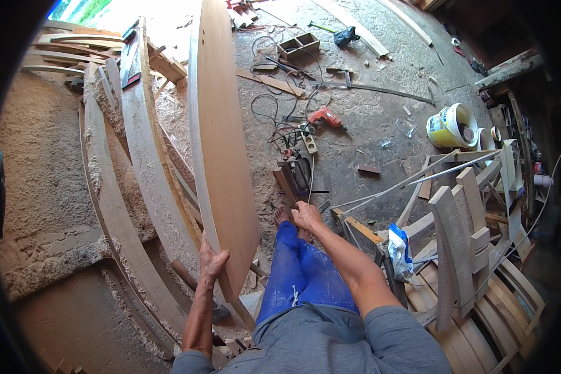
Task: The person uses a chisel and mallet to carve a groove along a marked line on a long wooden plank. They repeatedly position the chisel and strike it with the mallet to remove wood shavings.
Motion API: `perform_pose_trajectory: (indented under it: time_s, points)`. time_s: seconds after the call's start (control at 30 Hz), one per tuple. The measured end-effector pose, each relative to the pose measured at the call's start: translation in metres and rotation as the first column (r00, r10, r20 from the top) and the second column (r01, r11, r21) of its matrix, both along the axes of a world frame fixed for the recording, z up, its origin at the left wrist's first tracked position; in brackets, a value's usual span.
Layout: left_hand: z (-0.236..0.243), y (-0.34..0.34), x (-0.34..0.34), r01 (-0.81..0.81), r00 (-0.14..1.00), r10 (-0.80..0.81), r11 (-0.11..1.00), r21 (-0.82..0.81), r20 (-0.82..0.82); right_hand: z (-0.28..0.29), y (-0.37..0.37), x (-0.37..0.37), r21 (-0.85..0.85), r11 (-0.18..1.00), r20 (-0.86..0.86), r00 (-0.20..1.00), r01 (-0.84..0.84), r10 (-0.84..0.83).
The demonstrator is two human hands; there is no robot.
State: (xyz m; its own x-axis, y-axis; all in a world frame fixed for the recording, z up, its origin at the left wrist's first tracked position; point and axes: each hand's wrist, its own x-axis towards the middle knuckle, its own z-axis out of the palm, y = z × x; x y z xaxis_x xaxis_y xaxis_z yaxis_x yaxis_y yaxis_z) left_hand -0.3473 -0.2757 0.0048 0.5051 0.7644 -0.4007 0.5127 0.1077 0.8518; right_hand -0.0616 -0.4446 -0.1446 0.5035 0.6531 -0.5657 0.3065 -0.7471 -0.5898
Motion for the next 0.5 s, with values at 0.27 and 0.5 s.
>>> perform_pose_trajectory:
  time_s: [0.27,0.5]
  points:
    - [0.018,0.009,-0.007,0.039,0.972,-0.008,0.991,0.126,-0.236,-0.130,0.039,0.081,-0.076,0.995,0.096,0.994,0.058,-0.051]
    - [0.014,-0.021,-0.021,-0.083,0.975,0.115,0.983,0.163,-0.193,-0.255,0.098,0.114,-0.027,0.978,0.127,0.972,0.205,-0.200]
